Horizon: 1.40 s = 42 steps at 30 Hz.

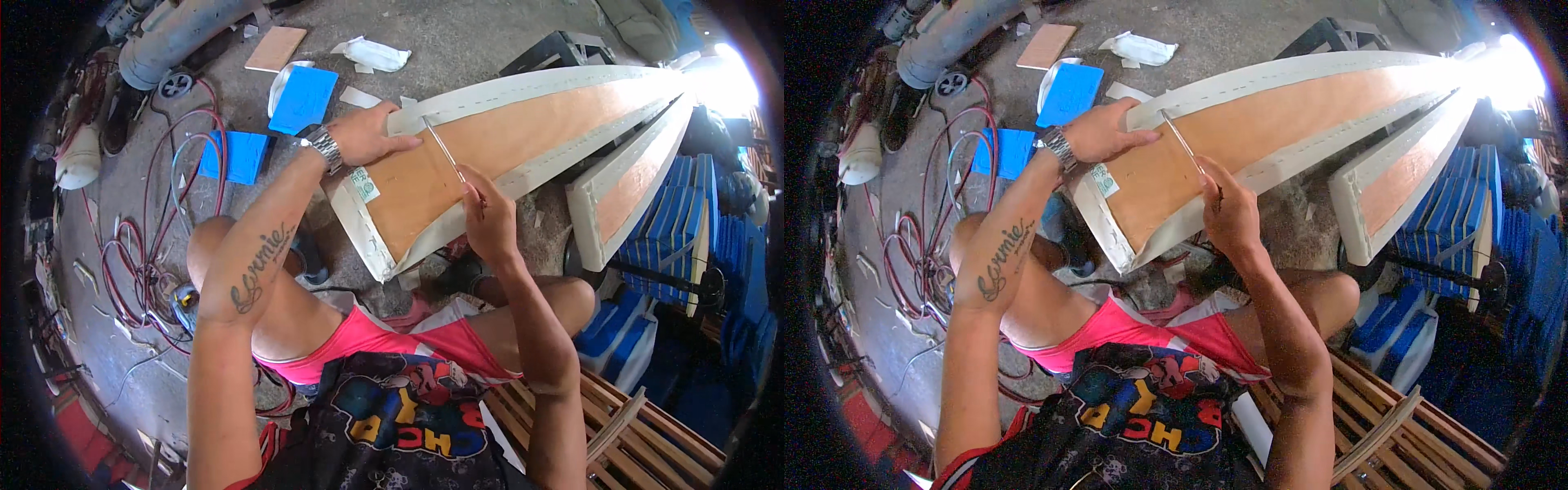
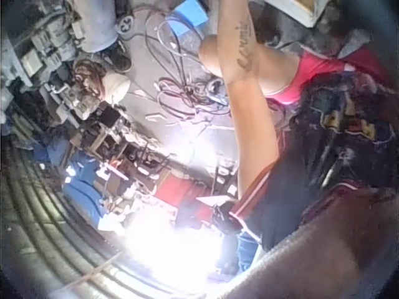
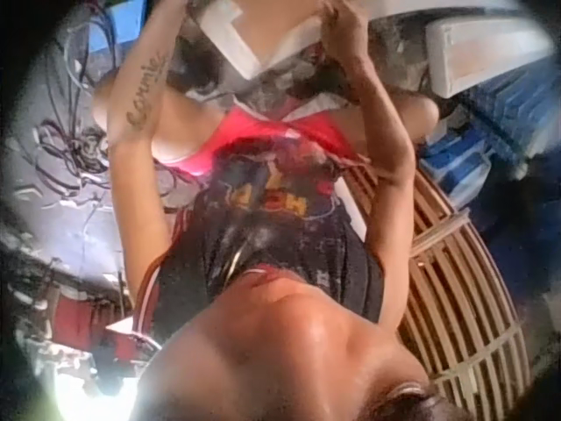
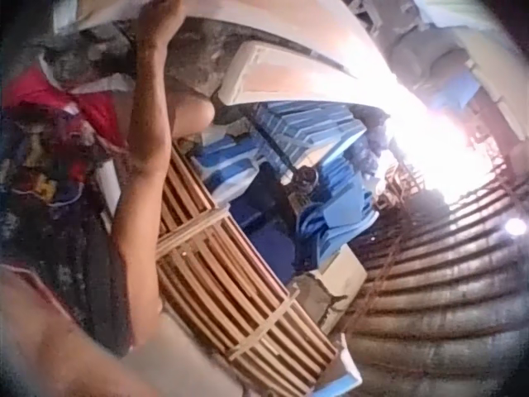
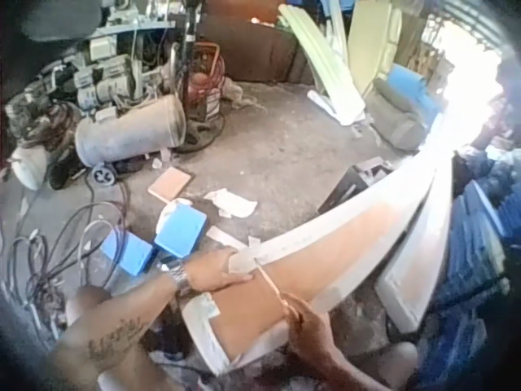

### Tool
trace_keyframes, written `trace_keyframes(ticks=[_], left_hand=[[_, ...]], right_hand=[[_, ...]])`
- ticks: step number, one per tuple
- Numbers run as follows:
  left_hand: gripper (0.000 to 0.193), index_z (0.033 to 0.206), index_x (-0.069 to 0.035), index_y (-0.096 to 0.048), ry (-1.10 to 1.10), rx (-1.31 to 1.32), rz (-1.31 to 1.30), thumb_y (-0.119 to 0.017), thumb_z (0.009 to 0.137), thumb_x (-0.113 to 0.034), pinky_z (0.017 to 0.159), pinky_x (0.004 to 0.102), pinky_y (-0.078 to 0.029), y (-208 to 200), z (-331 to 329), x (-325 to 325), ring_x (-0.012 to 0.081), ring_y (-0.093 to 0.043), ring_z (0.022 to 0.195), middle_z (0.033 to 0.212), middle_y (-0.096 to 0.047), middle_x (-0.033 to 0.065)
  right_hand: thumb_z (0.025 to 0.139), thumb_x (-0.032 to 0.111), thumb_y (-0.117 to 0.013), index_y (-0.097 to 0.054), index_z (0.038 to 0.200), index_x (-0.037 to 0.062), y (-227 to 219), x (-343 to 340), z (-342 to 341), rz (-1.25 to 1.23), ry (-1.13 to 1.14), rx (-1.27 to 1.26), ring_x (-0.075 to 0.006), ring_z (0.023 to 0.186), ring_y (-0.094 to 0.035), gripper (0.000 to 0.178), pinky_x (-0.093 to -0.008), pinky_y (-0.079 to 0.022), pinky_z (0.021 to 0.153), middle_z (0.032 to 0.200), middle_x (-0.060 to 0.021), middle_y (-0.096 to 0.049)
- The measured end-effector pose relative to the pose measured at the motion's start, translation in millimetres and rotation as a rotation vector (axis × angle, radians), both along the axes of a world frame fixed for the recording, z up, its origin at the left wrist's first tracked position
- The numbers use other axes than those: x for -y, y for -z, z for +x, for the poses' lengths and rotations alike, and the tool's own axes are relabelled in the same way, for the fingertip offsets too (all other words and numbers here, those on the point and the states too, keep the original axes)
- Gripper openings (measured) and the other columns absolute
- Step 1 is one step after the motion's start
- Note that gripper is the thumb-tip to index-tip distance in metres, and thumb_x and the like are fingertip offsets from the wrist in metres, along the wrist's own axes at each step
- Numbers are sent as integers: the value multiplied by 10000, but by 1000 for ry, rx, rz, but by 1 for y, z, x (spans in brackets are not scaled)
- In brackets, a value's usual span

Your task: Upholstering a curved wooden furniture piece using fabric and staples.

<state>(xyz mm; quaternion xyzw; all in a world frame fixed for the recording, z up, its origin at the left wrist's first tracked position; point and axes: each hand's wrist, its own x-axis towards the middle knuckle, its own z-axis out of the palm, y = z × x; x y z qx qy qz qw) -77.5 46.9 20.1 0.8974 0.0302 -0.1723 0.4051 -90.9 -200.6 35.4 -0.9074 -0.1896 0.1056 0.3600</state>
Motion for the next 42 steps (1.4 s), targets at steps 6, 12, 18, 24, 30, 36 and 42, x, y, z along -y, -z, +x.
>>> trace_keyframes(ticks=[6,12,18,24,30,36,42], left_hand=[[710,1253,-77,-505,-55,245,-8,-673,744,-542,888,389,-465,18,-2,2,327,-590,1035,1121,-607,179],[186,857,-158,-673,-186,499,141,-647,799,-333,808,374,-473,13,2,17,282,-589,923,953,-610,54],[231,939,-59,-645,-202,664,-123,-677,801,-241,798,355,-467,7,18,23,264,-574,893,902,-594,99],[225,928,-112,-659,-95,680,198,-593,846,-311,842,412,-417,-3,24,28,255,-572,944,980,-600,58],[148,867,-148,-639,-55,726,481,-573,850,-280,774,438,-436,11,26,43,258,-560,941,913,-586,60],[280,907,-56,-632,-34,534,598,-487,861,-291,844,477,-417,4,33,54,315,-550,992,994,-591,134],[239,879,-89,-644,62,467,494,-503,844,-279,845,471,-417,2,44,46,293,-537,992,948,-597,111]], right_hand=[[911,116,-526,-590,1139,106,9,1,-10,81,-18,212,-373,736,-630,236,-399,-486,639,791,-221,-610],[904,102,-523,-567,1145,113,-32,6,-10,-40,92,-3,-403,692,-582,246,-434,-464,625,719,-205,-587],[915,117,-540,-559,1194,100,-16,19,6,-41,-18,141,-123,547,-501,281,-304,-435,527,617,-75,-534],[929,156,-540,-567,1179,77,-2,22,12,241,222,-160,-96,575,-508,264,-273,-441,543,648,-41,-555],[903,101,-555,-570,1075,31,12,20,8,253,161,154,-138,497,-485,186,-294,-416,492,578,-136,-516],[903,115,-549,-568,1106,27,9,20,5,216,202,26,-209,569,-547,222,-308,-450,576,671,-166,-560],[906,189,-548,-582,1112,39,10,21,10,143,192,41,-333,782,-638,257,-363,-487,690,831,-190,-619]])
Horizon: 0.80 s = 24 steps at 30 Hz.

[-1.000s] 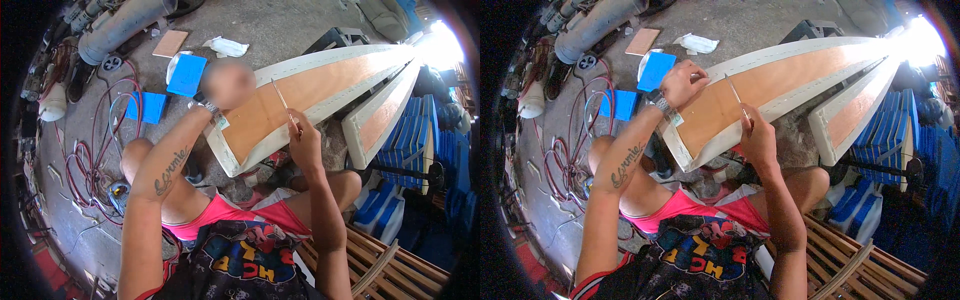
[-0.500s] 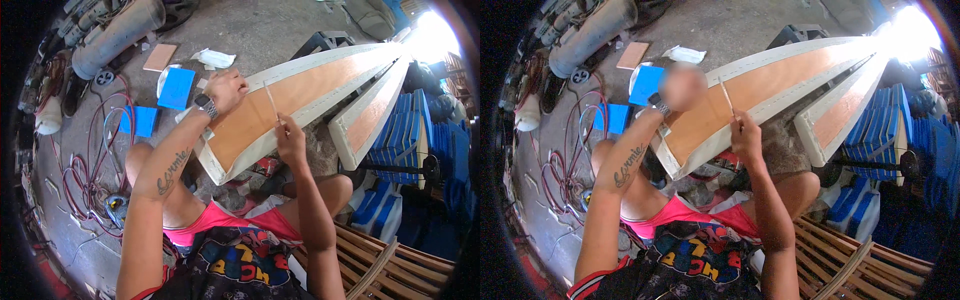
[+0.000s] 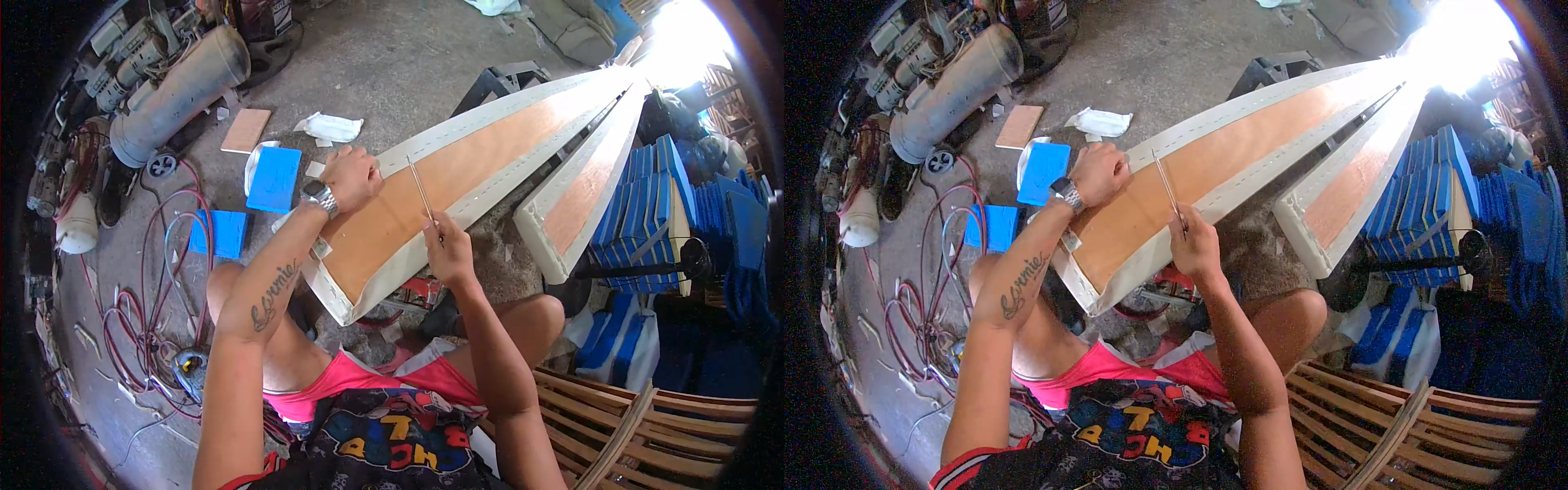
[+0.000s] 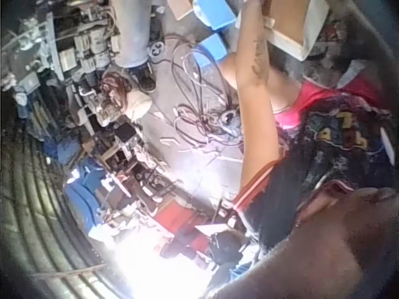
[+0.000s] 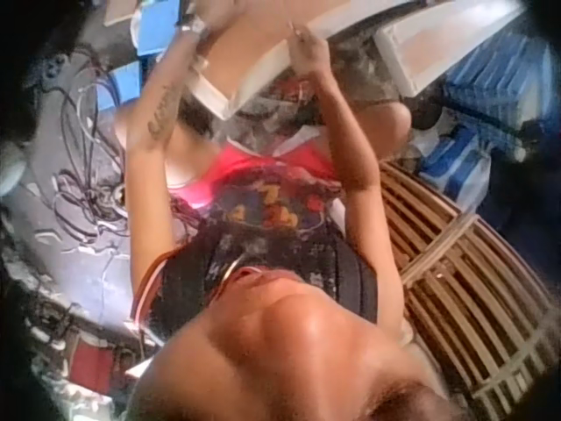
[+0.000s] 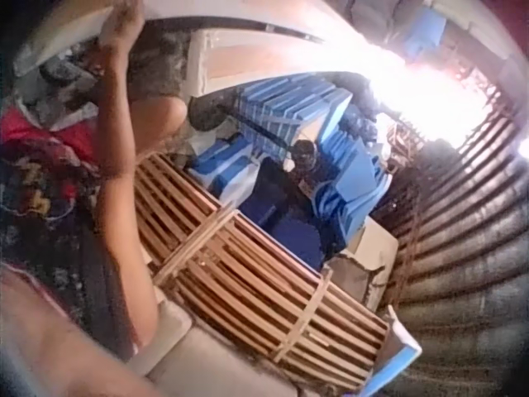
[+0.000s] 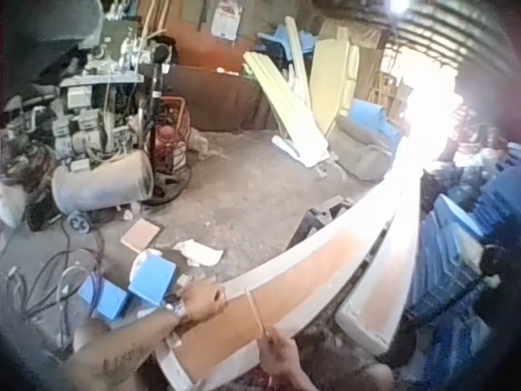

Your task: Upholstering a curved wooden furniture piece using fabric and staples.

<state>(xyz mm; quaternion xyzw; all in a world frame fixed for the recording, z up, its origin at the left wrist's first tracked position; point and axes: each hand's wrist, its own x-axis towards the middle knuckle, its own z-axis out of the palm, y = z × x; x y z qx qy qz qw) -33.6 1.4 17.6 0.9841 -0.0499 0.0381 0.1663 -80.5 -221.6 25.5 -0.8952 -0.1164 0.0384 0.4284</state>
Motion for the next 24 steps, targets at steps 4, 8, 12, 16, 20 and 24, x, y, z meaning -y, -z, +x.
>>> trace_keyframes(ticks=[4,8,12,16,20,24], left_hand=[[203,860,-94,-641,38,53,-113,-525,831,-258,852,477,-405,7,-1,-1,261,-506,1011,930,-584,93],[160,838,-88,-627,28,163,-143,-544,821,-223,773,440,-445,13,1,-7,271,-557,894,865,-593,95],[143,809,-58,-596,-135,145,-668,-558,840,-192,615,390,-467,8,6,-18,320,-582,673,761,-602,124],[237,939,-10,-561,-312,362,-637,-578,864,-235,664,403,-478,5,2,-51,347,-608,797,904,-628,190],[457,1197,-9,-467,-496,590,-129,-578,877,-316,760,416,-481,51,-12,-126,363,-595,920,1017,-599,245],[763,1350,-1,-374,-148,-361,-687,-553,853,-552,876,374,-471,6,-51,-96,301,-600,1016,1158,-585,227]], right_hand=[[910,197,-542,-585,1120,40,15,7,4,9,-10,-1,-353,844,-633,266,-362,-486,736,894,-196,-624],[908,192,-542,-585,1128,38,7,7,3,93,-38,-90,-375,883,-616,272,-364,-483,759,937,-220,-617],[909,188,-543,-584,1128,37,-6,6,3,2,-50,-91,-384,866,-612,270,-367,-483,748,908,-225,-617],[912,183,-537,-585,1122,33,-4,5,3,-10,-71,-65,-381,852,-612,263,-375,-483,731,900,-229,-612],[920,167,-508,-535,1224,85,-21,-6,-11,-36,-148,-30,-379,877,-606,316,-411,-487,716,995,-220,-612],[906,116,-471,-468,1317,186,-30,-10,-26,-191,-374,176,-379,819,-612,417,-446,-497,699,999,-178,-627]])
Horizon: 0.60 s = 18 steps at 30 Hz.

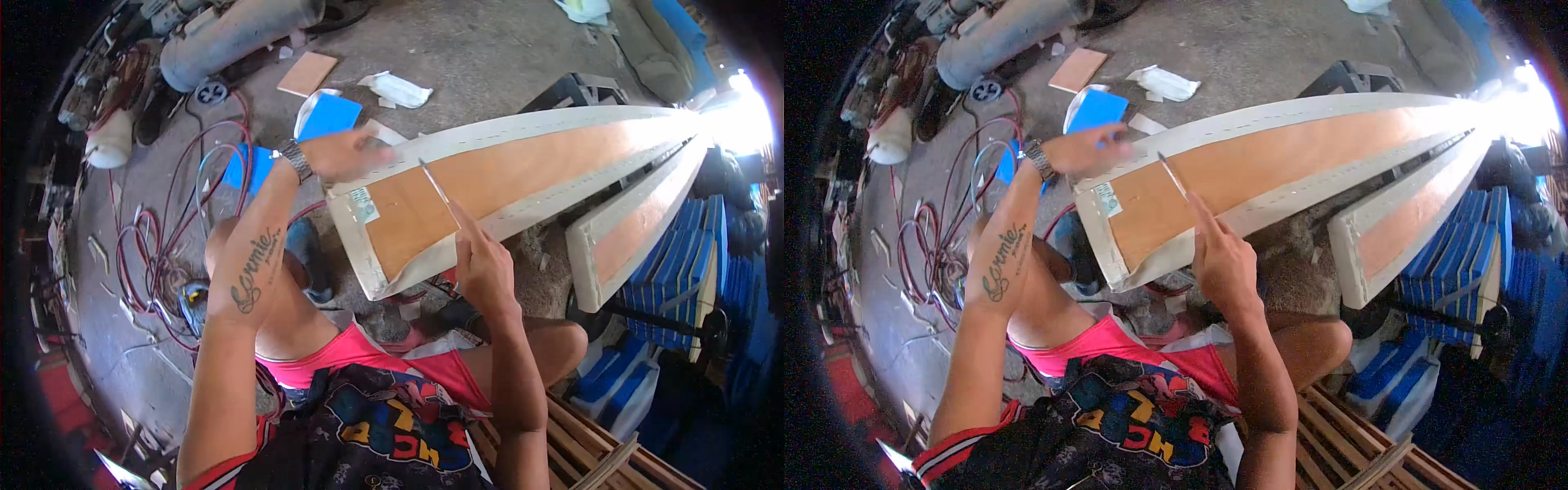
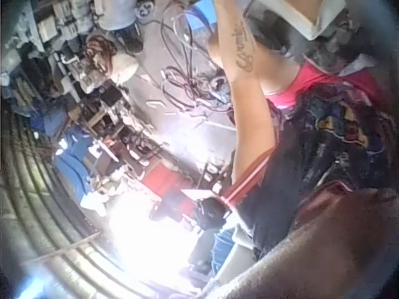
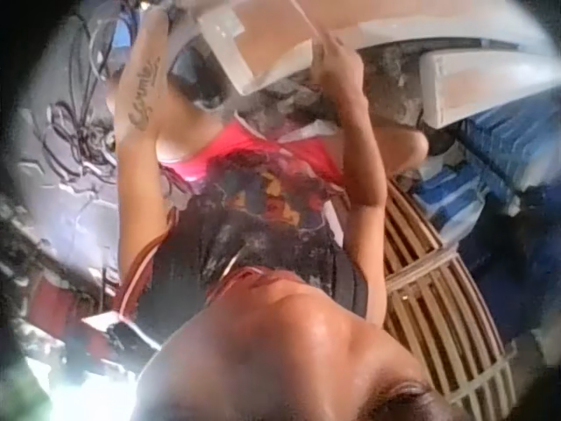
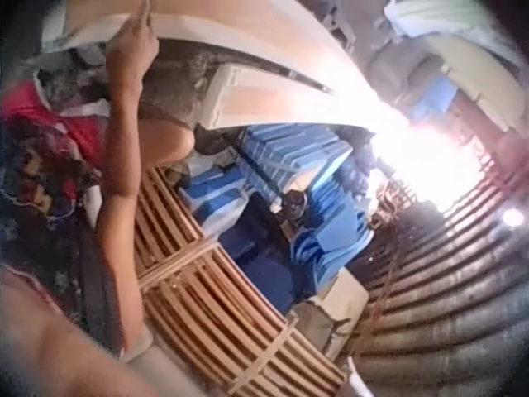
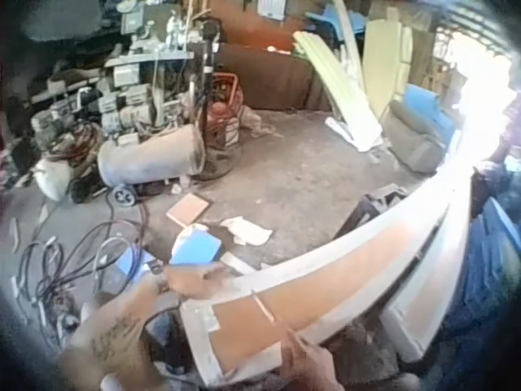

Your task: Upholstering a curved wooden furniture piece using fabric and staples.

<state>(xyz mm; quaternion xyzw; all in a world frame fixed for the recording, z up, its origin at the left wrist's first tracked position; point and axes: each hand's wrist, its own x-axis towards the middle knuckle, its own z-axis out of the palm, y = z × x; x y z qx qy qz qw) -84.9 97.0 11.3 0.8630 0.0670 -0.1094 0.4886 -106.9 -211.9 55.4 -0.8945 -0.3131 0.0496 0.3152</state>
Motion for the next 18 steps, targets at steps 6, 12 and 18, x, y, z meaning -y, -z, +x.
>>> trace_keyframes(ticks=[6,12,18], left_hand=[[722,1194,11,-535,273,-230,-99,-594,813,-600,871,301,-456,-1,-17,11,170,-574,1001,1071,-625,112],[754,1213,-48,-572,225,-237,-12,-586,770,-657,849,325,-488,3,-18,10,219,-622,983,1079,-648,144],[738,1141,-15,-597,217,-172,-26,-593,768,-651,808,327,-499,4,-20,14,207,-638,912,1021,-660,134]], right_hand=[[874,98,-487,-480,1312,213,-12,-19,-2,-312,-41,-6,-347,763,-620,454,-449,-498,685,898,-138,-620],[867,110,-485,-494,1307,215,-26,-28,2,-393,-53,2,-346,771,-622,452,-452,-495,689,904,-137,-623],[821,74,-482,-540,1269,169,-66,-50,16,-601,-112,-34,-355,836,-629,462,-451,-493,743,891,-162,-642]])
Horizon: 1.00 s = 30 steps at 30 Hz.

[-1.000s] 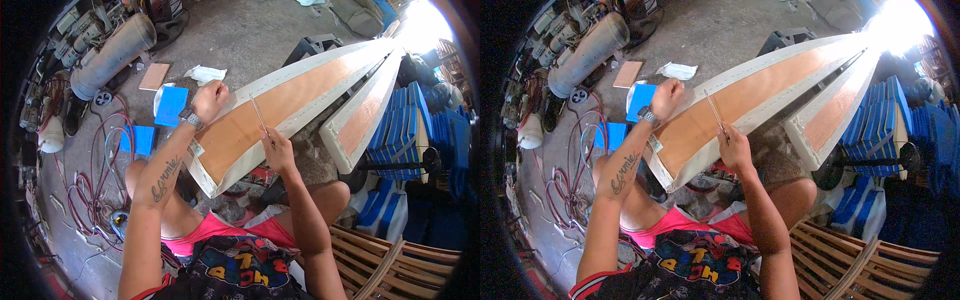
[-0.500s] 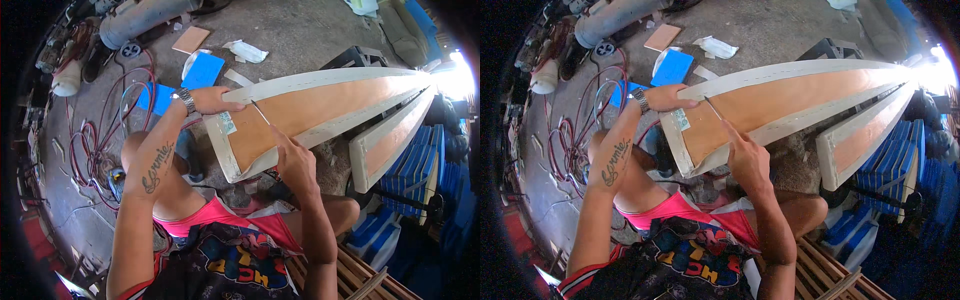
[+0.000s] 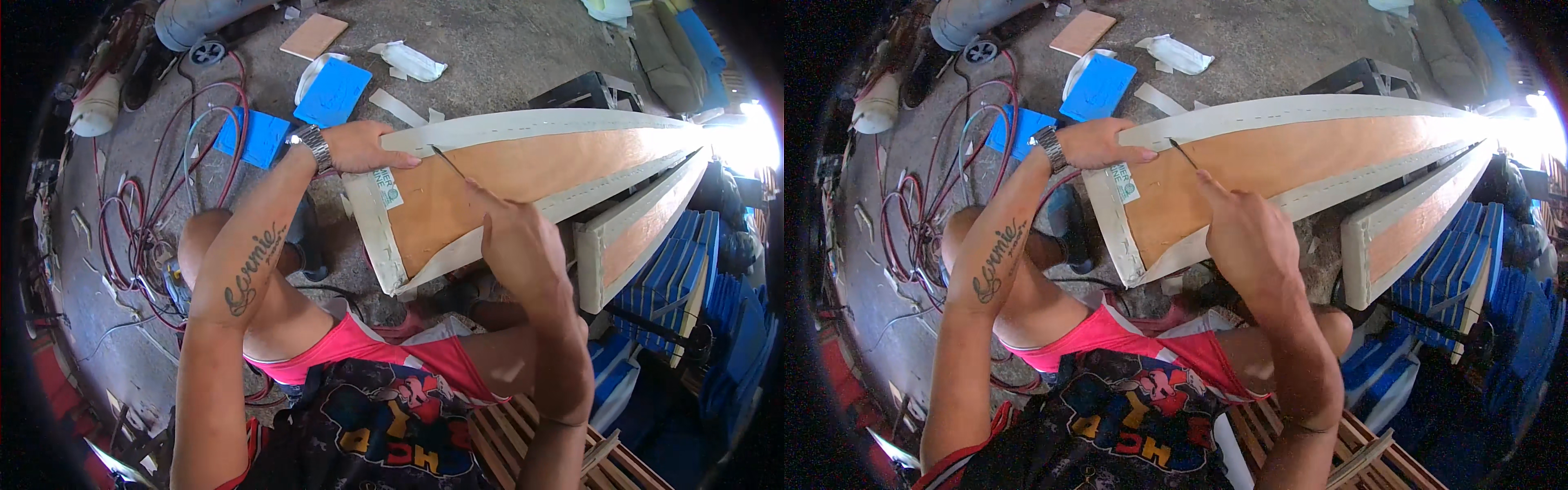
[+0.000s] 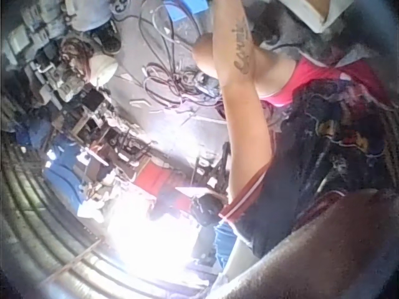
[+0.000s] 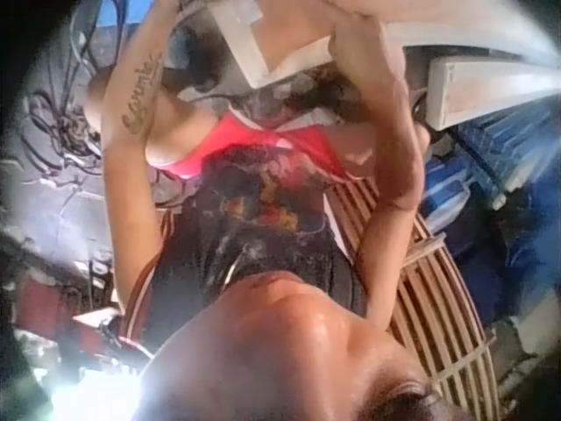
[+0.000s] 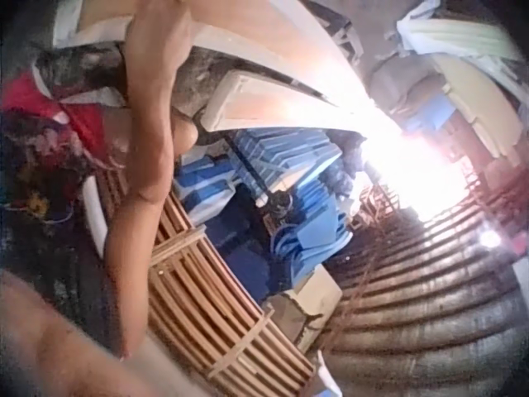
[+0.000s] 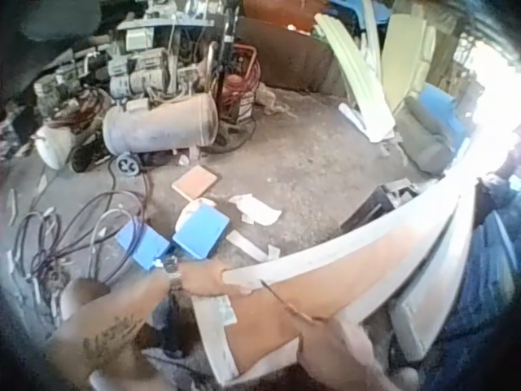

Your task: Upholstering a curved wooden furniture piece using fabric and staples.

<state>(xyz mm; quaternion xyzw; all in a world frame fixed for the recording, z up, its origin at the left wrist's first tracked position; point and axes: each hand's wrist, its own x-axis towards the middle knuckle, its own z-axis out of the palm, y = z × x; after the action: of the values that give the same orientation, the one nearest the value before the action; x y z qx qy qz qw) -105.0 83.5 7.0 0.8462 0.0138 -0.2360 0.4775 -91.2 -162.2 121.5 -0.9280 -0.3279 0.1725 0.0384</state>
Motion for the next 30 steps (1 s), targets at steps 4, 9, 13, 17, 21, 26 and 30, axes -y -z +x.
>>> trace_keyframes(ticks=[4,9,13,17,21,26,30], left_hand=[[663,1105,11,-583,-39,-41,-29,-639,787,-568,813,314,-480,2,-1,-2,192,-605,916,988,-646,135],[642,1019,-9,-636,24,40,17,-600,789,-607,732,341,-509,2,0,1,205,-645,833,899,-669,154],[616,975,4,-634,-3,95,3,-604,797,-585,719,346,-509,3,2,-2,209,-649,816,870,-667,161],[655,1034,11,-619,-23,153,1,-617,783,-593,746,350,-510,1,-1,6,221,-649,848,913,-668,160],[704,1082,9,-606,-84,90,-8,-630,760,-616,777,349,-507,7,-3,0,235,-647,875,969,-664,156],[750,1117,-6,-595,-134,101,44,-644,727,-645,793,332,-504,5,-9,3,223,-647,889,993,-661,156],[729,1155,16,-557,-115,58,42,-656,761,-590,814,322,-480,1,-4,3,198,-607,926,1026,-635,133]], right_hand=[[845,48,-467,-598,1203,217,-15,-15,11,-63,-37,-23,-385,866,-610,417,-455,-491,755,940,-205,-636],[812,59,-474,-563,1228,133,-24,-29,17,-174,-189,34,-363,808,-635,432,-465,-507,699,875,-199,-635],[843,42,-490,-511,1284,131,59,13,-19,237,90,4,-366,801,-633,450,-460,-509,651,872,-210,-627],[859,30,-501,-484,1314,149,95,28,-37,505,128,97,-363,802,-633,470,-453,-508,657,888,-210,-626],[864,36,-509,-477,1323,168,98,25,-35,688,299,131,-355,804,-631,479,-437,-511,691,942,-190,-631],[871,77,-513,-470,1331,205,78,21,-31,474,146,73,-345,803,-631,480,-435,-508,693,939,-161,-637],[864,95,-515,-464,1336,222,70,18,-34,304,141,81,-337,799,-627,491,-435,-507,684,915,-149,-631]])
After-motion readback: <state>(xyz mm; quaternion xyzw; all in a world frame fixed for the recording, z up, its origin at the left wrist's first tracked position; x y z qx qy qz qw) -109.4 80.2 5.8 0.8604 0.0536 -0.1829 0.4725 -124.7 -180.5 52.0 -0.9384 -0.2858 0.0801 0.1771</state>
